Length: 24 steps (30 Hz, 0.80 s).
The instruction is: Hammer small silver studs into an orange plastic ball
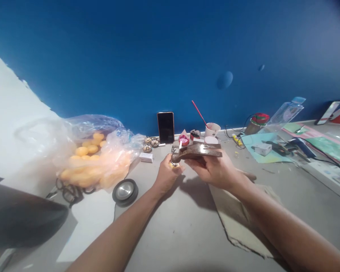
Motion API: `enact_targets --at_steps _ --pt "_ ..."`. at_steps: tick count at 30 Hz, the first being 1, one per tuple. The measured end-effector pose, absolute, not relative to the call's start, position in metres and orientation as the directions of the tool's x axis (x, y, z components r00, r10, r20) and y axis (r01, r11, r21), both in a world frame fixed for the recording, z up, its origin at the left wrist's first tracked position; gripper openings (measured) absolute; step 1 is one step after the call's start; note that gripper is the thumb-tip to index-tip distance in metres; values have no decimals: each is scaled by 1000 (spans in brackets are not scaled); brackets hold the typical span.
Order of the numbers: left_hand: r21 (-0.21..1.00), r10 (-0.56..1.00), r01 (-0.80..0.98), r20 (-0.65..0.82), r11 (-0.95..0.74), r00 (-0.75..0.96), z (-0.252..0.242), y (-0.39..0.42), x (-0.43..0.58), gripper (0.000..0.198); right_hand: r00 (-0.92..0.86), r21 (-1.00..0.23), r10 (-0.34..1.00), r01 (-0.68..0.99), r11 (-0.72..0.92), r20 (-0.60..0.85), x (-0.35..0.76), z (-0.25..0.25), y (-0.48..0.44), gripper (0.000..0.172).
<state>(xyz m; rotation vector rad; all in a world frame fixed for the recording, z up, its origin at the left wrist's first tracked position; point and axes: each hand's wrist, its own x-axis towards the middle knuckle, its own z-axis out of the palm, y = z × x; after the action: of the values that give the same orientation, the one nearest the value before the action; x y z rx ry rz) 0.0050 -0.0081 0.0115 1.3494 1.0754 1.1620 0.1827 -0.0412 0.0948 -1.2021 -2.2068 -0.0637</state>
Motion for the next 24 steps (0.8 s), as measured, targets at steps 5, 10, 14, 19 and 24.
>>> enact_targets --at_steps 5,10,14,19,24 --pt "992 976 5 124 -127 177 11 -8 4 32 -376 -273 787 790 548 490 185 93 -38 23" --pt "998 978 -52 31 -20 205 12 -8 4 44 -282 -365 720 712 600 635 195 103 -34 30" --pt "992 984 -124 -1 23 177 12 -7 4 53 -232 -377 778 772 512 584 199 105 -30 29" --pt "996 986 -72 -33 45 165 13 -6 1 39 -236 -384 807 784 488 541 196 101 -28 30" --pt "987 977 -154 -8 42 215 10 -2 1 49 -214 -394 833 803 447 509 195 99 -27 32"
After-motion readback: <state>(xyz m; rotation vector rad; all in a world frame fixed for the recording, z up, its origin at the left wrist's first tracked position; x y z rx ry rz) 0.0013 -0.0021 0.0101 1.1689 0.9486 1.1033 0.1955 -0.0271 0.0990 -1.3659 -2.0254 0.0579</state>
